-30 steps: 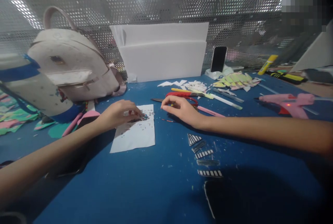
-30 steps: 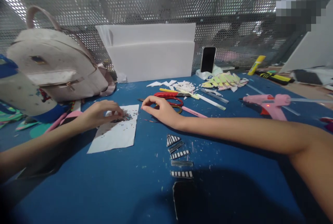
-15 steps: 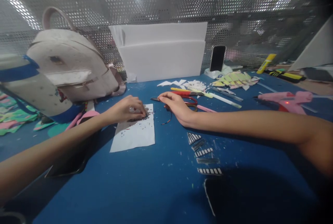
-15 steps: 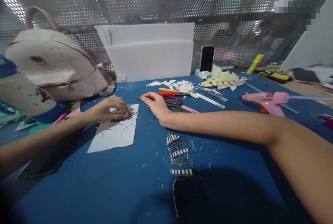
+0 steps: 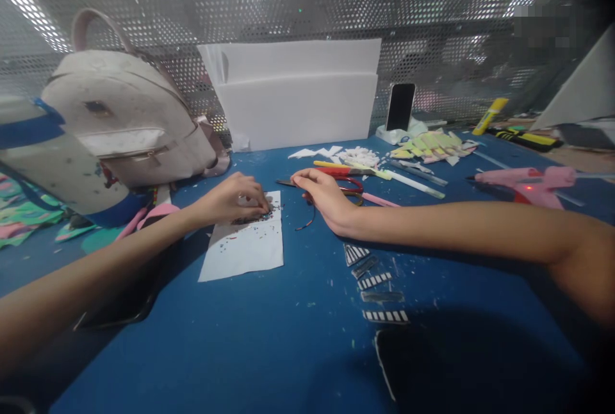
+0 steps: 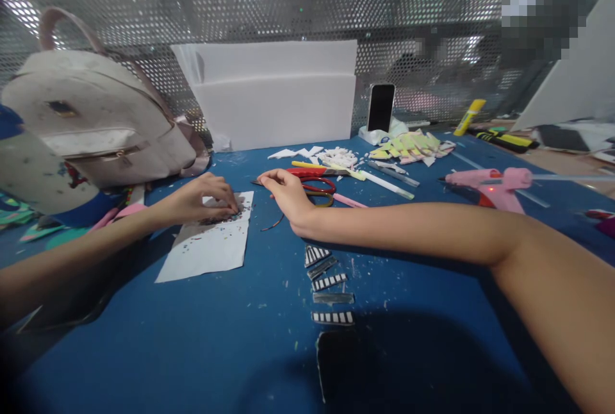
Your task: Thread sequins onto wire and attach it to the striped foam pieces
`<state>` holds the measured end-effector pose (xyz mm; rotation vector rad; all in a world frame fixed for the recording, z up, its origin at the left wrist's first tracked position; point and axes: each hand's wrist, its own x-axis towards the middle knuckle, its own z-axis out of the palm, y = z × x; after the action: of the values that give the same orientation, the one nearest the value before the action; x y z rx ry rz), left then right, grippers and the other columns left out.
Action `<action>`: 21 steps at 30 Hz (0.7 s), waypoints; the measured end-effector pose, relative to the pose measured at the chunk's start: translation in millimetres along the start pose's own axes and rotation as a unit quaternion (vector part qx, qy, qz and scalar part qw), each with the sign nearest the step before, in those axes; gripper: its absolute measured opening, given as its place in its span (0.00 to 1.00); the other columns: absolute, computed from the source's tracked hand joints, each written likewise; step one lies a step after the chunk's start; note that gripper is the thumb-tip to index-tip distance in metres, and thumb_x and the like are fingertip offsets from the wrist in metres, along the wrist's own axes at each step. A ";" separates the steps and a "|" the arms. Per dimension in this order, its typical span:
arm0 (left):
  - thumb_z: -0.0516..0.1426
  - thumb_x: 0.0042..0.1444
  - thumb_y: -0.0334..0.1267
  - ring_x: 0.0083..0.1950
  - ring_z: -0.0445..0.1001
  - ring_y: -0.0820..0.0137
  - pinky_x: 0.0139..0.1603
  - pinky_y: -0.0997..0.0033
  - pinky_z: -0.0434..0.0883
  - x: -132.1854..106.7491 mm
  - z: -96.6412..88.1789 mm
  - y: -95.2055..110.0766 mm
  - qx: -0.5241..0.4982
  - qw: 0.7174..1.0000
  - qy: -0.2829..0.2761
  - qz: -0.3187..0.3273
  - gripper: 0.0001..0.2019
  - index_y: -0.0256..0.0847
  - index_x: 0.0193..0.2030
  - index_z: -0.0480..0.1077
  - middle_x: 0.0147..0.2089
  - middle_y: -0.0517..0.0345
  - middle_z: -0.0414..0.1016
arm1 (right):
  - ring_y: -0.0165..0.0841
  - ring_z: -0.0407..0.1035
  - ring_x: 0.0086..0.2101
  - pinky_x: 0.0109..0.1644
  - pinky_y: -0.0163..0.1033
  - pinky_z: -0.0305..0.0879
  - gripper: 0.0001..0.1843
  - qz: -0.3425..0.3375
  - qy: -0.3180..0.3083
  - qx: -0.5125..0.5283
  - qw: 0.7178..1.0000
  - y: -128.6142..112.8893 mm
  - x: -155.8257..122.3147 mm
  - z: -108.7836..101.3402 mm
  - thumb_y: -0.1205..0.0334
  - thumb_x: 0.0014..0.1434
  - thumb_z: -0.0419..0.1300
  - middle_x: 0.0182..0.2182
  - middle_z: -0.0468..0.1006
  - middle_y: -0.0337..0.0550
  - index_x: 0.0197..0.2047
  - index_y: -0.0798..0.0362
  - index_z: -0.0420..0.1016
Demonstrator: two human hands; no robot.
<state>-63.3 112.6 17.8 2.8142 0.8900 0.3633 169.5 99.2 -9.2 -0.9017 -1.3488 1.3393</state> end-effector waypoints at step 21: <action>0.60 0.60 0.43 0.38 0.71 0.67 0.43 0.64 0.54 7.0 -1.6 17.1 0.078 0.997 -0.003 0.001 0.06 0.48 0.35 0.77 0.38 0.62 0.81 | 0.32 0.66 0.40 0.39 0.37 0.60 0.02 0.033 0.007 0.036 0.999 -5.2 -7.2 3.1 0.64 0.58 0.57 0.40 0.74 0.43 0.35 0.52 0.70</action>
<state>-49.0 103.0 24.4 2.9548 0.9543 0.2973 168.9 90.9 -4.8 -0.9117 -1.2627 1.4207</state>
